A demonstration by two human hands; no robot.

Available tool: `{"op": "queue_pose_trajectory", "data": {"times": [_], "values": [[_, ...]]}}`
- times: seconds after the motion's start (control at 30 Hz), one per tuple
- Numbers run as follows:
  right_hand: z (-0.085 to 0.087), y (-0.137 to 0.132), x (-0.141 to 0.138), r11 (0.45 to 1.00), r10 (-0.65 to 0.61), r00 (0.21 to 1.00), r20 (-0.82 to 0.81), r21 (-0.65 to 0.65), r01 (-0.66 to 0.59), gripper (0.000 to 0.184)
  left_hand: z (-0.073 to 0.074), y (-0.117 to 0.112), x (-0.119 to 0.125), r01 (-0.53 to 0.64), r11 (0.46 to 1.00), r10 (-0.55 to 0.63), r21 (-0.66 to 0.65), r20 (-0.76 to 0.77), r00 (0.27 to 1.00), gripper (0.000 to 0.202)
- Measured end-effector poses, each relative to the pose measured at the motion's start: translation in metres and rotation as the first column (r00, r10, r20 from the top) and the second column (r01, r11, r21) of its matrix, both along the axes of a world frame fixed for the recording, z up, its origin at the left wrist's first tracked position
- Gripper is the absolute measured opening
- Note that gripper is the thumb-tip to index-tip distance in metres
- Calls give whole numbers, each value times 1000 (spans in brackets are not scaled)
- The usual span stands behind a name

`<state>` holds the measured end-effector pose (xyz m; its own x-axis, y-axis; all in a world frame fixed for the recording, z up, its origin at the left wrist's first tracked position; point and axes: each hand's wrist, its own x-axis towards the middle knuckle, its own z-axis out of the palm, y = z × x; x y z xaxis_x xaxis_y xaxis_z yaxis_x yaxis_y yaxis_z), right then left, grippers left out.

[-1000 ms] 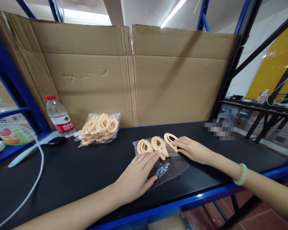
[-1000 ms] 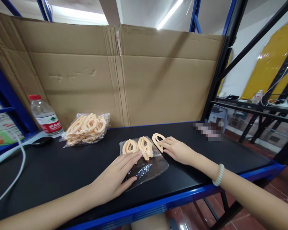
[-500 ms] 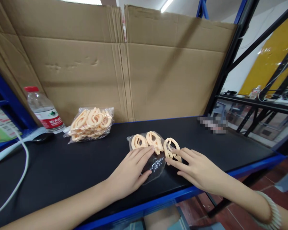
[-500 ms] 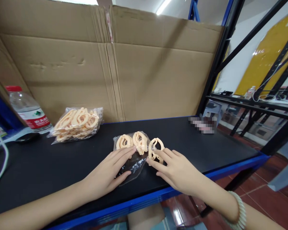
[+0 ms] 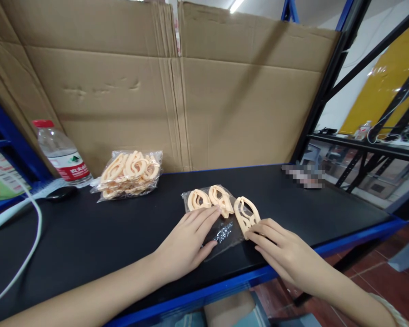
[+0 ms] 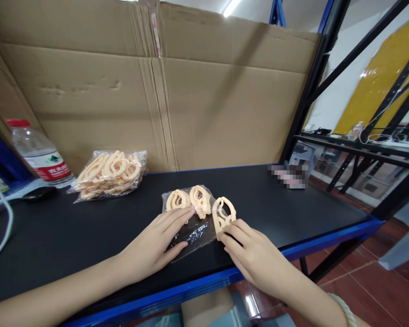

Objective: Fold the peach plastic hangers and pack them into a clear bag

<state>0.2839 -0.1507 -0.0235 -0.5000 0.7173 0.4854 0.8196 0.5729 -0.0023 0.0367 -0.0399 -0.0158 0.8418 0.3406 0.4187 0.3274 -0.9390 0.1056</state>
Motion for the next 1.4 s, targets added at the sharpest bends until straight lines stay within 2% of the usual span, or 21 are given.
{"op": "queue_pose_trajectory", "data": {"times": [0.2, 0.33, 0.53, 0.67, 0.8, 0.9, 1.0, 1.07, 1.13, 1.27, 1.33, 1.4], "values": [[0, -1, 7, 997, 51, 996, -71, -52, -55, 31, 1, -1, 0, -10, 1000, 10, 3, -13, 1000, 57], [2, -1, 4, 998, 56, 994, -94, -36, -59, 34, 1, -1, -1, -7, 1000, 7, 8, -14, 1000, 58], [2, 0, -8, 998, -19, 998, 67, 62, 15, 45, 0, -1, -1, -2, 1000, 2, 1, -7, 1000, 58], [2, -3, -11, 997, -3, 990, 141, 77, -8, 31, 0, -1, -1, -4, 1000, 4, 1, -15, 1000, 59], [-8, -21, -7, 990, 50, 994, 101, 126, -62, 26, 0, 0, -1, 1, 1000, -1, 0, -1, 1000, 58], [-23, -37, -1, 983, 72, 996, 57, 164, -81, 33, 0, 0, -1, 3, 1000, -3, 4, 10, 1000, 58], [-31, -49, 7, 986, 88, 995, 42, 141, -93, 40, 0, 0, -1, 5, 1000, -5, 2, 9, 1000, 58], [-28, -54, 11, 988, 57, 998, 16, 144, -59, 43, 0, 0, -1, 0, 1000, 0, 4, 5, 1000, 58], [-19, -58, 15, 980, 15, 998, -62, 201, -2, 45, 0, 0, -1, -2, 1000, 2, 10, 4, 1000, 58], [1, -64, 20, 897, -32, 975, -222, 424, 126, 42, 1, -1, -2, 2, 1000, -2, 20, 18, 1000, 59], [7, -65, 16, 853, -50, 975, -216, 499, 154, 42, 1, -1, -2, -1, 1000, 0, 22, 23, 1000, 59], [11, -63, 6, 848, -20, 988, -153, 521, 98, 42, 1, -1, -1, -1, 1000, 1, 24, 28, 1000, 60]]}}
